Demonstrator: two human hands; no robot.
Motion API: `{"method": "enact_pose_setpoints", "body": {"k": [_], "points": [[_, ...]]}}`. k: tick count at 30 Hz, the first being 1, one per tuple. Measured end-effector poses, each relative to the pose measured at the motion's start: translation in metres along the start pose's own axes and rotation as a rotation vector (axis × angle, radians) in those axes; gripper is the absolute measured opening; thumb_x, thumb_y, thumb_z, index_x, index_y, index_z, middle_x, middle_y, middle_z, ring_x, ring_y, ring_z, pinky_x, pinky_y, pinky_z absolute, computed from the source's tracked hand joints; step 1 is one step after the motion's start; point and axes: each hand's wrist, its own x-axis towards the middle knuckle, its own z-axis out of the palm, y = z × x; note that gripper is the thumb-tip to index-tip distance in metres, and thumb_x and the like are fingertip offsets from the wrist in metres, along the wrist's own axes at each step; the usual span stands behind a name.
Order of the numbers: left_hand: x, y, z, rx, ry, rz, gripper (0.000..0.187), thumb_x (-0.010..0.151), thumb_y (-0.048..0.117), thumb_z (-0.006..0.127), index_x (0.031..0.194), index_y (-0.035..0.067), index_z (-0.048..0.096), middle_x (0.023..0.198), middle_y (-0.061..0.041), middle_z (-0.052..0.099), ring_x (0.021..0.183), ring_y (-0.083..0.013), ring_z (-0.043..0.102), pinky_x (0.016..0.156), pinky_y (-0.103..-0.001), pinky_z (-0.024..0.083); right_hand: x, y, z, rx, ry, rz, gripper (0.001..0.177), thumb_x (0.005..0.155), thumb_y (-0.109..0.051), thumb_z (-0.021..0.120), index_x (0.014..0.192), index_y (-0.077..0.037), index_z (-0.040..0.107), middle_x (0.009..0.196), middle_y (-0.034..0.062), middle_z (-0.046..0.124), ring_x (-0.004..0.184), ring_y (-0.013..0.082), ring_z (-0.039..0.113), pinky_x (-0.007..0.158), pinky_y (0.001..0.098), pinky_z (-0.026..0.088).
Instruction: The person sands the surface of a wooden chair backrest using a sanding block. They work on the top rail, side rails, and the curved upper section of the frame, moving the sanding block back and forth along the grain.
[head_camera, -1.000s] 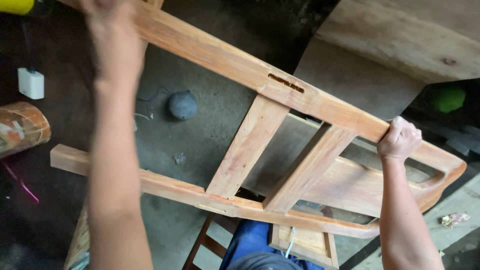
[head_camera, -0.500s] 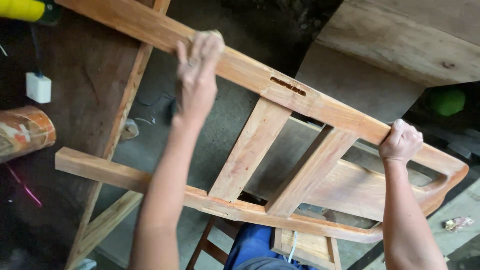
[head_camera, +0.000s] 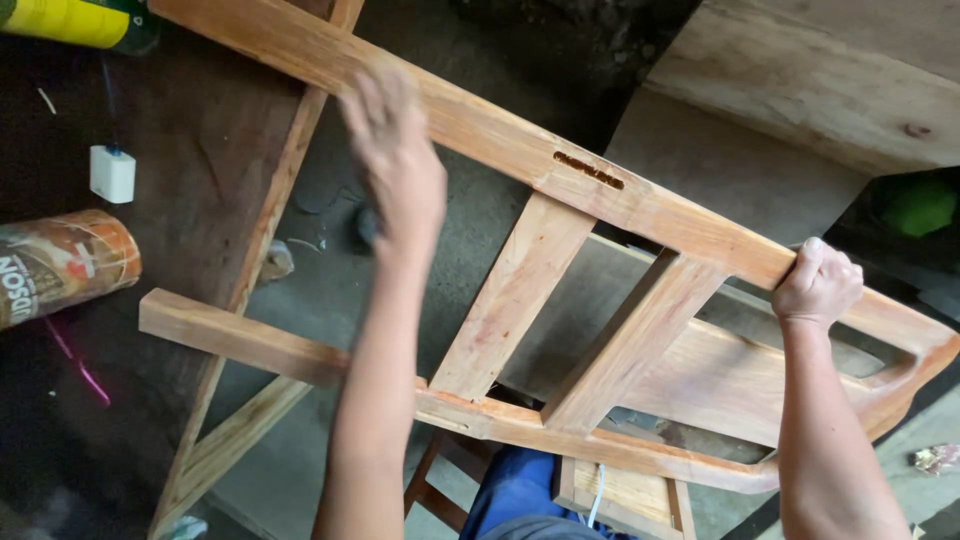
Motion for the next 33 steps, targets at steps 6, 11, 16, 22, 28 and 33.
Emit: {"method": "enact_pose_setpoints", "body": {"k": [6, 11, 16, 22, 28, 33], "points": [[0.032, -0.05, -0.011, 0.038, -0.014, -0.142, 0.039, 0.088, -0.004, 0.034, 0.126, 0.0, 0.034, 0.129, -0.023, 0.033, 0.12, -0.0417, 0.021, 0.104, -0.043, 0.019, 0.0, 0.0, 0.002, 0.06, 0.046, -0.002, 0.039, 0.096, -0.019, 0.025, 0.064, -0.007, 0.044, 0.063, 0.0134, 0.05, 0.057, 0.0309, 0.048, 0.052, 0.0393, 0.027], [0.071, -0.149, 0.021, -0.005, 0.373, -0.315, 0.027, 0.081, 0.0, 0.049, 0.108, -0.003, 0.044, 0.104, -0.024, 0.048, 0.097, -0.0361, 0.051, 0.084, -0.038, 0.041, 0.0, -0.002, -0.002, 0.057, 0.012, 0.033, 0.037, 0.094, -0.02, 0.025, 0.062, -0.006, 0.039, 0.061, 0.0138, 0.047, 0.055, 0.0309, 0.045, 0.052, 0.0397, 0.025], [0.065, -0.111, 0.018, -0.06, 0.325, -0.528, 0.04, 0.091, 0.005, 0.043, 0.123, -0.012, 0.026, 0.129, -0.034, 0.02, 0.126, -0.039, 0.027, 0.109, -0.037, 0.024, 0.002, -0.008, -0.009, 0.075, -0.002, 0.034, 0.034, 0.092, -0.02, 0.025, 0.062, -0.006, 0.033, 0.058, 0.0143, 0.042, 0.053, 0.032, 0.042, 0.051, 0.0397, 0.024], [0.012, -0.035, 0.014, -0.245, 0.272, -0.179, 0.035, 0.09, -0.001, 0.048, 0.123, 0.007, 0.04, 0.124, -0.019, 0.042, 0.122, -0.0345, 0.034, 0.107, -0.048, 0.019, 0.001, -0.002, -0.004, -0.003, -0.035, -0.001, 0.036, 0.092, -0.02, 0.025, 0.061, -0.006, 0.035, 0.062, 0.0157, 0.048, 0.056, 0.0358, 0.045, 0.053, 0.0402, 0.027], [0.083, -0.156, 0.023, -0.003, 0.428, -0.46, 0.016, 0.075, 0.006, 0.051, 0.09, 0.002, 0.053, 0.088, -0.023, 0.055, 0.081, -0.0349, 0.054, 0.072, -0.04, 0.044, 0.0, -0.001, -0.002, 0.065, 0.024, 0.013, 0.035, 0.094, -0.019, 0.027, 0.062, -0.006, 0.037, 0.062, 0.0131, 0.047, 0.056, 0.0321, 0.045, 0.052, 0.0398, 0.026], [0.081, -0.099, 0.013, -0.16, 0.522, -0.589, 0.025, 0.082, 0.011, 0.043, 0.104, 0.01, 0.054, 0.102, -0.013, 0.062, 0.096, -0.0298, 0.06, 0.076, -0.038, 0.049, -0.002, 0.0, -0.001, -0.018, 0.006, -0.032, 0.034, 0.093, -0.019, 0.028, 0.064, -0.007, 0.039, 0.064, 0.0142, 0.05, 0.059, 0.0344, 0.047, 0.055, 0.0401, 0.028]]}}
